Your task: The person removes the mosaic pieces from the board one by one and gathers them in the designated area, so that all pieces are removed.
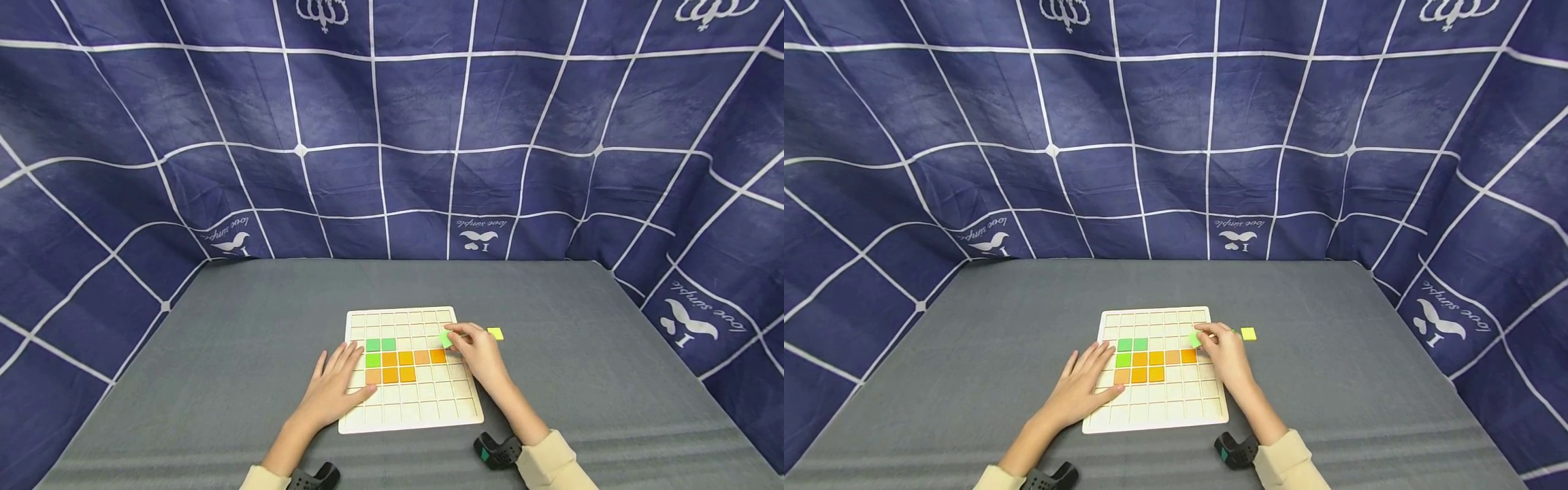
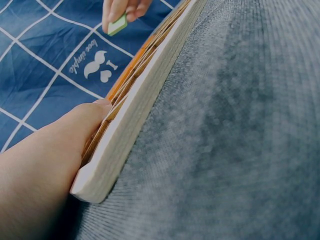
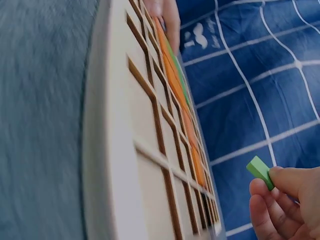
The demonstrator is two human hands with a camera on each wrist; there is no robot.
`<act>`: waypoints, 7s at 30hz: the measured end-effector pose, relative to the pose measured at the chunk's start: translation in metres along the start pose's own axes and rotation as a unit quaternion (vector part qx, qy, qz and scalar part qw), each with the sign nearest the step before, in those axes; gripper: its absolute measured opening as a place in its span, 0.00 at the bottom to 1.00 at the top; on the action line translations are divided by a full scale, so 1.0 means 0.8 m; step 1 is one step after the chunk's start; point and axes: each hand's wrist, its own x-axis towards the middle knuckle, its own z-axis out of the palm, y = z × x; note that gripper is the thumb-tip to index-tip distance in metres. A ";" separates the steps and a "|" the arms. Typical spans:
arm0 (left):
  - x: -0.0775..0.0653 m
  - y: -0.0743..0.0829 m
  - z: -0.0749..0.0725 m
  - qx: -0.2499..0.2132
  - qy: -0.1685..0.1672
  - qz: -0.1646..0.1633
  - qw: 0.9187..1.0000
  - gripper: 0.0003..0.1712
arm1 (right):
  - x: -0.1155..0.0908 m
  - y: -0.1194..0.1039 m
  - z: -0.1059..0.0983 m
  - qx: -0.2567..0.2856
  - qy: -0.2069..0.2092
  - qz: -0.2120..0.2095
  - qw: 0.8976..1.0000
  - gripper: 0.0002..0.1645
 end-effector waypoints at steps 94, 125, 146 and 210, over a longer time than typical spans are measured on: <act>-0.001 0.001 0.002 0.002 0.002 -0.002 1.000 0.47 | 0.008 -0.027 0.047 -0.075 -0.031 -0.073 0.994 0.08; 0.001 0.003 -0.003 0.007 -0.005 -0.003 1.000 0.47 | 0.016 -0.050 0.108 -0.172 -0.073 -0.104 0.977 0.05; 0.001 0.002 -0.001 0.004 -0.009 -0.007 1.000 0.47 | 0.010 -0.053 0.106 -0.129 -0.084 -0.078 0.985 0.08; -0.002 0.001 0.000 0.002 0.002 0.001 1.000 0.47 | 0.016 0.060 -0.074 -0.084 0.057 0.008 0.995 0.12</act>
